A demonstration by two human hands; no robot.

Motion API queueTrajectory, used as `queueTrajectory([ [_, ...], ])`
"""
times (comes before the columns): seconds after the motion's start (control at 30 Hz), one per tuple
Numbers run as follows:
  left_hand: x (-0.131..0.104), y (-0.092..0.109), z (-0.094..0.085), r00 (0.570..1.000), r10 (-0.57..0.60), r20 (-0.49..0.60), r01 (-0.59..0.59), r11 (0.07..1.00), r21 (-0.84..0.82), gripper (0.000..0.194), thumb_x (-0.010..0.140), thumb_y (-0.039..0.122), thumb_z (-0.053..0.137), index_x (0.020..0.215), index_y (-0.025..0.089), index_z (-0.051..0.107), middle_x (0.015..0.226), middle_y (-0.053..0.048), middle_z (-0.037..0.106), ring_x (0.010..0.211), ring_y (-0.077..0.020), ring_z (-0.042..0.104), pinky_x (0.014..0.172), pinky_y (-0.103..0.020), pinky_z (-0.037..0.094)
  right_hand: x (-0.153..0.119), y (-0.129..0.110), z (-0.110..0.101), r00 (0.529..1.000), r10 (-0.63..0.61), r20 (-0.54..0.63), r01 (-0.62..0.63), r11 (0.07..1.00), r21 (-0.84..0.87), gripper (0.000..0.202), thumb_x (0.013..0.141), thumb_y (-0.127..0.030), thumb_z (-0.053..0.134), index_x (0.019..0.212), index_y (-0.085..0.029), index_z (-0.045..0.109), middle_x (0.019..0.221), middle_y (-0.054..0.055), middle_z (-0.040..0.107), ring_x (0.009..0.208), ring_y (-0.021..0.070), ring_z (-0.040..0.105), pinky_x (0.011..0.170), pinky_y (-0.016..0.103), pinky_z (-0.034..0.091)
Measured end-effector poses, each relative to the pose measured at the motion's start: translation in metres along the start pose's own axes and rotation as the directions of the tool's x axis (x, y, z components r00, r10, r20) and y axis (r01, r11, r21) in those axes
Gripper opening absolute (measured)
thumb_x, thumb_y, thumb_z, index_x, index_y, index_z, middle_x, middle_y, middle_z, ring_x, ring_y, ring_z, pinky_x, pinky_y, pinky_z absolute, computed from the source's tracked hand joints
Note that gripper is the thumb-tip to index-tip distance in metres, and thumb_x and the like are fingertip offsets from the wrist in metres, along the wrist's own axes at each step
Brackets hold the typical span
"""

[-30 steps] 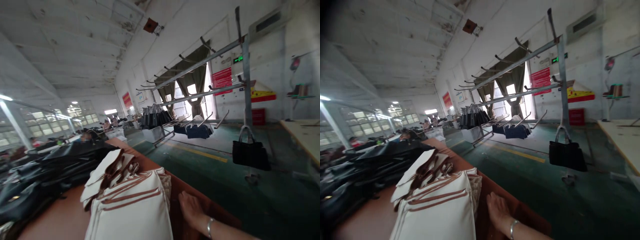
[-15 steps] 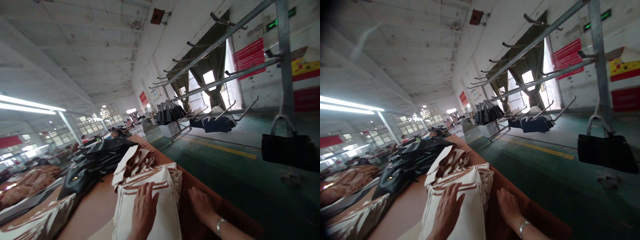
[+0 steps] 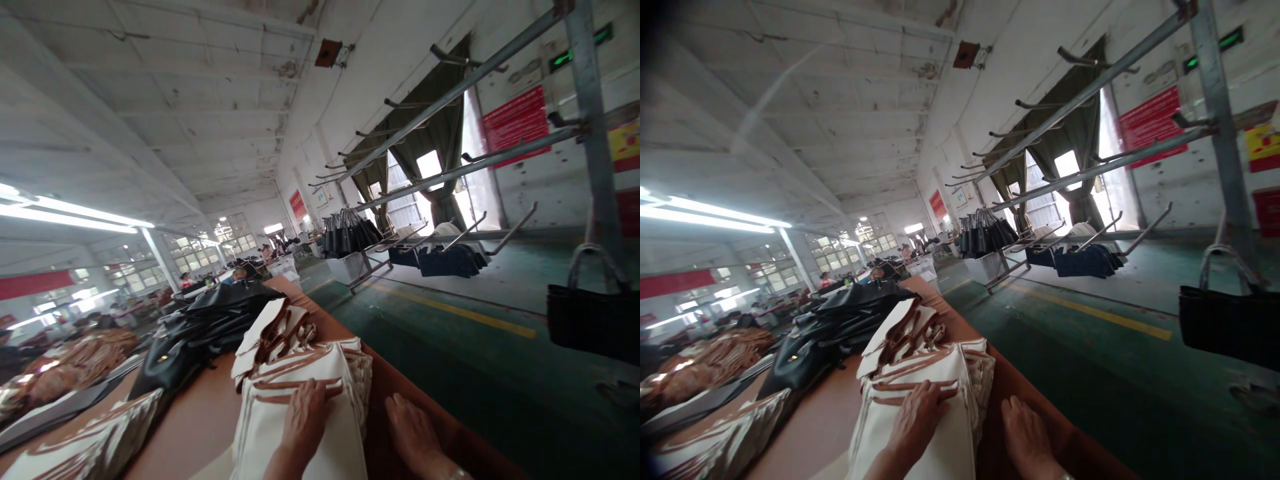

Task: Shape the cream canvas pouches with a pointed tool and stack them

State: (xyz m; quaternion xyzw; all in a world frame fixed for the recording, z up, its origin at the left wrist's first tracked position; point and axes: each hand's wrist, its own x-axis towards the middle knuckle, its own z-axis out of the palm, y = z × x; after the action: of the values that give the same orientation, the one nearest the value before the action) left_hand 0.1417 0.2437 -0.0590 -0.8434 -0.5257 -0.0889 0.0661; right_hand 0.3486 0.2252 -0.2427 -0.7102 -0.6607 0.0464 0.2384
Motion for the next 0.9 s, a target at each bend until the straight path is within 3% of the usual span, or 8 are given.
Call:
queueTrajectory([
  [0.2,-0.039,-0.003,-0.023,0.998,0.051,0.041,-0.046,0.991,-0.129,0.041,0.090,0.014,0.048,0.123,0.036,0.060,0.103,0.000,0.066,0.098,-0.0173,0.064,0.080,-0.024,0.044,-0.002,0.000,-0.004,1.000,0.022,-0.020,-0.020,0.998,0.064,0.046,0.086,-0.003,0.036,0.120,-0.018,0.062,0.134,0.017,0.057,0.122,0.0294,0.055,0.098,0.040,0.044],
  [0.37,-0.084,-0.004,-0.037,0.999,0.014,0.036,-0.007,0.984,-0.179,0.026,0.092,0.018,0.048,0.106,0.029,0.067,0.097,0.000,0.068,0.093,-0.0187,0.063,0.077,-0.025,0.044,-0.002,0.003,-0.027,0.998,0.020,-0.056,-0.010,0.984,0.178,0.029,0.090,-0.013,0.036,0.091,-0.017,0.065,0.100,0.013,0.069,0.091,0.0245,0.065,0.079,0.033,0.047],
  [0.47,-0.102,0.000,-0.038,0.999,-0.009,0.031,0.015,0.986,-0.168,0.021,0.092,0.020,0.048,0.095,0.026,0.069,0.093,-0.001,0.069,0.089,-0.0204,0.062,0.074,-0.027,0.043,0.001,-0.003,-0.053,0.991,0.041,-0.128,-0.005,0.962,0.273,0.037,0.096,-0.023,0.028,0.091,-0.016,0.064,0.093,0.013,0.068,0.085,0.0228,0.064,0.079,0.033,0.047],
  [0.6,-0.109,0.003,-0.033,0.999,-0.022,0.035,0.027,0.988,-0.150,0.016,0.090,0.023,0.055,0.098,0.026,0.069,0.095,-0.001,0.071,0.092,-0.0225,0.062,0.077,-0.030,0.042,-0.002,-0.050,-0.103,0.969,-0.050,-0.241,0.147,0.904,0.402,0.037,0.099,-0.032,0.028,0.109,-0.017,0.061,0.108,0.011,0.067,0.100,0.0198,0.062,0.089,0.028,0.045],
  [0.7,-0.107,0.001,-0.028,0.998,-0.014,0.059,0.022,0.991,-0.136,0.015,0.091,0.026,0.055,0.094,0.025,0.070,0.091,-0.002,0.071,0.090,-0.0228,0.062,0.077,-0.031,0.042,-0.007,-0.107,-0.143,0.929,-0.252,-0.270,0.366,0.718,0.592,0.030,0.096,-0.031,0.040,0.107,-0.015,0.062,0.098,0.009,0.070,0.089,0.0185,0.064,0.081,0.026,0.048],
  [0.8,-0.110,0.000,-0.025,0.997,-0.008,0.072,0.016,0.993,-0.118,0.017,0.093,0.028,0.053,0.093,0.024,0.070,0.091,-0.004,0.070,0.088,-0.0237,0.062,0.076,-0.033,0.042,-0.003,-0.155,-0.166,0.862,-0.487,-0.144,0.492,0.732,0.471,0.028,0.096,-0.026,0.040,0.100,-0.015,0.065,0.093,0.006,0.071,0.085,0.0152,0.064,0.077,0.023,0.047],
  [0.9,-0.119,0.003,-0.021,0.998,-0.017,0.061,0.024,0.994,-0.108,0.019,0.095,0.026,0.048,0.096,0.024,0.068,0.094,-0.003,0.070,0.088,-0.0240,0.061,0.078,-0.035,0.041,0.015,-0.181,-0.161,0.807,-0.590,0.004,0.545,0.749,0.378,0.026,0.093,-0.029,0.047,0.097,-0.016,0.069,0.090,0.006,0.073,0.081,0.0164,0.066,0.074,0.024,0.047],
])
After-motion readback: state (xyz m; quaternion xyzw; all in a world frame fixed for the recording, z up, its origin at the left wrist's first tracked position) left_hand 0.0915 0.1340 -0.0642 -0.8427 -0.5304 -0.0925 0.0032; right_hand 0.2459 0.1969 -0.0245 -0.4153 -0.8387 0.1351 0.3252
